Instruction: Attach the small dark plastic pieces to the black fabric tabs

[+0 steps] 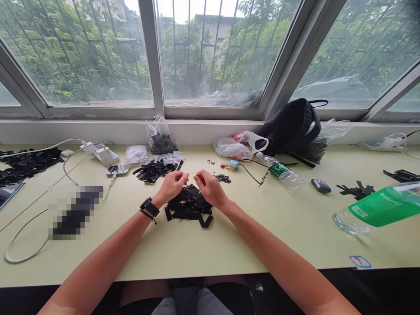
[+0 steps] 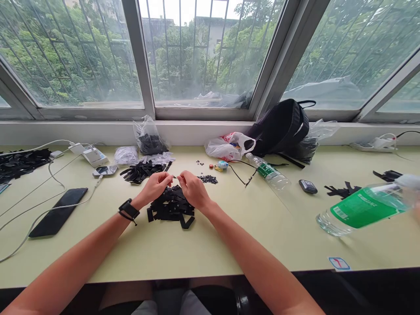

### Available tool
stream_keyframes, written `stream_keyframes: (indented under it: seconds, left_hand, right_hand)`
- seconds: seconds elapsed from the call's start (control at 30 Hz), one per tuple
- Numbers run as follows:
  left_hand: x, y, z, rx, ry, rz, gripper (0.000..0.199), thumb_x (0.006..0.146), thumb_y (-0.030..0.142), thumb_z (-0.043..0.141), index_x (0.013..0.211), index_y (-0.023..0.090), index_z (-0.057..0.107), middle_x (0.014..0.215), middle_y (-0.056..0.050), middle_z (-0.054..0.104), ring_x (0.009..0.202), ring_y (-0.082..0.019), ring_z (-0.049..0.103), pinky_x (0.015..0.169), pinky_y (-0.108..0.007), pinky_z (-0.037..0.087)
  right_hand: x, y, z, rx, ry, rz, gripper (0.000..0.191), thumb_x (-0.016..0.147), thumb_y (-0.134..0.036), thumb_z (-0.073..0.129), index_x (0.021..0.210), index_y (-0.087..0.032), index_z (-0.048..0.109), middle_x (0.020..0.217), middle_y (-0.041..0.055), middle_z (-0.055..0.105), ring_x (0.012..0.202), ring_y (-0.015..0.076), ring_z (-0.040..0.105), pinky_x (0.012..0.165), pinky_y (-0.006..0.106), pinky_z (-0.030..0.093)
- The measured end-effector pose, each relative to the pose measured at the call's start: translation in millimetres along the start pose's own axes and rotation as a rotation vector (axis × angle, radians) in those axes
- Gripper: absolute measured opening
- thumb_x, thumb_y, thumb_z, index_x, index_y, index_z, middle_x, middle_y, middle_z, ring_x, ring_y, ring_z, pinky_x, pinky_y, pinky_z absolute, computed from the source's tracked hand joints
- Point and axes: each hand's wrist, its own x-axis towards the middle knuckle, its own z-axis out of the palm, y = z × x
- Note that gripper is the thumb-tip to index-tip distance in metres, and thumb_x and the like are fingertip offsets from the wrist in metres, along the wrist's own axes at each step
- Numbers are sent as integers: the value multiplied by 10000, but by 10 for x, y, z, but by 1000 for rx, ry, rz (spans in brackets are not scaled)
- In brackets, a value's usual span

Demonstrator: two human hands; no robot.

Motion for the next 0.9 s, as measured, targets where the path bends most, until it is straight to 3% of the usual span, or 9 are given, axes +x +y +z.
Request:
stream_keyframes:
  seconds: [0.1,0.23,0.43,0.57,0.73,0.9]
  left_hand:
    - [31,-38,-16,-44,20,-41,461,935,513,547,686,142,662,673,-26,643,579,-115,499,566,-237,378]
    - [32,-40,-21,-80,-43,-45,496,931,546,548,712,128,702,671,-28,645,562,-107,461,535,-232,339]
    - [-5,20,-9,-44,-112,9,521,929,561,544,753,111,740,683,-28,650,586,-110,463,540,-231,318]
    - [-28,43,-13,100,-119,45,508,942,540,519,745,131,746,614,-3,597,559,-112,441,532,-247,275]
    - [-9,-14,-268,561,182,49,335,869,442,622,669,188,710,664,-40,655,611,-166,520,574,-288,288]
    - [71,-138,-667,885,449,-54,91,772,289,659,749,201,658,784,-88,680,809,-282,593,666,-332,357]
  right_hand:
    - [-2,-21,44,132,5,14,241,1038,-383,463,931,-203,583,794,17,607,670,154,509,668,272,398]
    - [-21,-77,87,200,5,22,230,1025,-344,478,969,-197,646,870,41,669,726,165,565,724,281,443]
    - [-37,-112,67,83,-31,23,201,995,-244,461,982,-186,653,888,60,677,750,172,580,737,287,458]
    - [-28,-65,43,16,-64,-18,149,955,-210,478,926,-182,621,848,44,641,704,155,544,699,272,430]
    - [54,194,-112,-48,-82,-4,100,904,-187,482,840,-190,558,776,15,587,678,144,509,669,259,385]
    - [123,639,-364,-234,-81,165,78,817,-179,531,743,-198,518,704,9,559,657,154,492,670,274,354]
